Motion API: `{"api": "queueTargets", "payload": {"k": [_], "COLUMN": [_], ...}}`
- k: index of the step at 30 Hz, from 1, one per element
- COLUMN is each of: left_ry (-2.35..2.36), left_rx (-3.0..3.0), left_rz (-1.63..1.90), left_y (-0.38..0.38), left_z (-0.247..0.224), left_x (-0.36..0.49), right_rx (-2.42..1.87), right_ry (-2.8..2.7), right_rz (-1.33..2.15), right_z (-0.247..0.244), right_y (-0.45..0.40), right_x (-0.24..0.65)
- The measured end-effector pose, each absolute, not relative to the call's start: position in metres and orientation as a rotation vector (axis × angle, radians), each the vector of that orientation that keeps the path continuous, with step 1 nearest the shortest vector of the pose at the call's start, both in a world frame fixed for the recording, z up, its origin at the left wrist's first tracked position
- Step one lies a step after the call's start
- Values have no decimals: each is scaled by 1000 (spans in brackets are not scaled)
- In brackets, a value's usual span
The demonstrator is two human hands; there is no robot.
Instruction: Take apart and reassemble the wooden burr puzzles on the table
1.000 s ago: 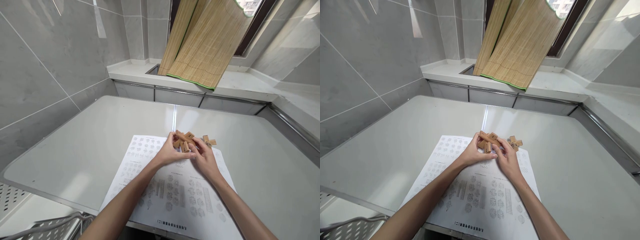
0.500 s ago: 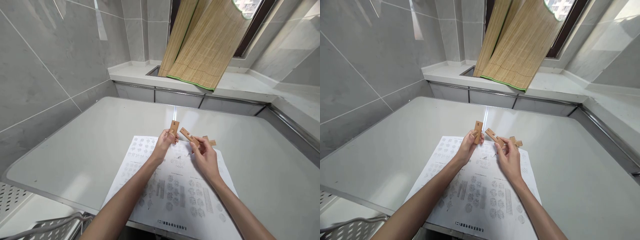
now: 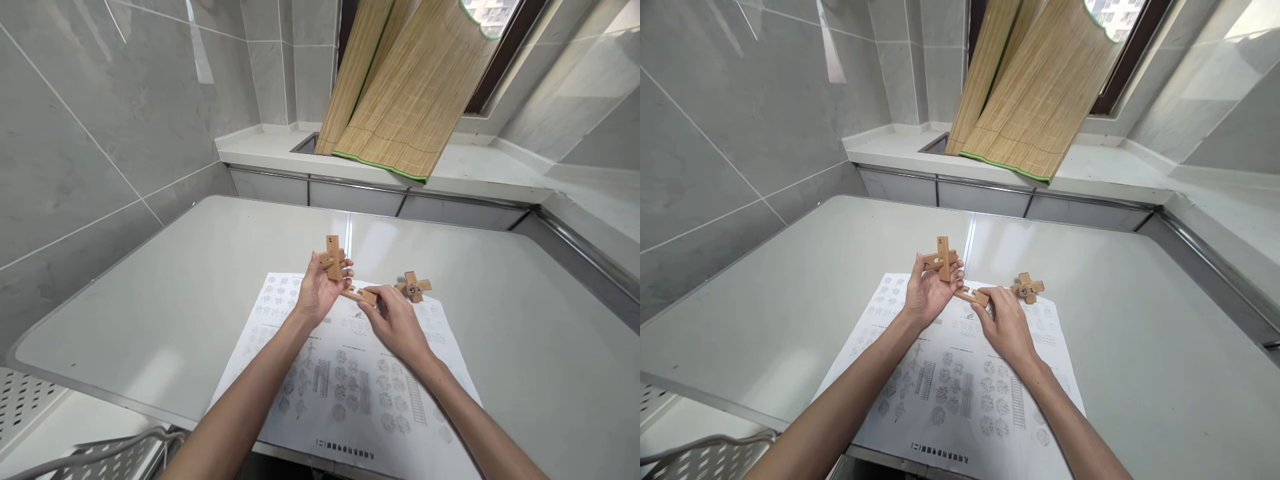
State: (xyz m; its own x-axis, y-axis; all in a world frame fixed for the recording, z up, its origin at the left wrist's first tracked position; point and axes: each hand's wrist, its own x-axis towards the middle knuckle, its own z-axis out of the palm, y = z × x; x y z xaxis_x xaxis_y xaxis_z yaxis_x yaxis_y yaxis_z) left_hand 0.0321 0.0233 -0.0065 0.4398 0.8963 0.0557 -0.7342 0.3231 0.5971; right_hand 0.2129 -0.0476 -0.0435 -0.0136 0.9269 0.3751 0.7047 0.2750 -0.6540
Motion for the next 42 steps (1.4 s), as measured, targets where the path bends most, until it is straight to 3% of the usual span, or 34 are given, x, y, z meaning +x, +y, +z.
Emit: {"api": "queueTargets", "payload": {"k": [10,22,42], "left_ry": [291,516,768], "left_rx": [761,1292,1443], "left_rz": [1013,844,760], "left_y": [18,-6,-20], "left_z": [-8,1,4], "left_x": [35,46,52], "right_rx": [-1426,-1149,-1373], "right_ry": [-1837,-1712,-1574], "right_rz": [400,83,209], "right_z": [-40,-19,-23], "right_y": [-49,-58,-55], "right_x": [210,205,212]}}
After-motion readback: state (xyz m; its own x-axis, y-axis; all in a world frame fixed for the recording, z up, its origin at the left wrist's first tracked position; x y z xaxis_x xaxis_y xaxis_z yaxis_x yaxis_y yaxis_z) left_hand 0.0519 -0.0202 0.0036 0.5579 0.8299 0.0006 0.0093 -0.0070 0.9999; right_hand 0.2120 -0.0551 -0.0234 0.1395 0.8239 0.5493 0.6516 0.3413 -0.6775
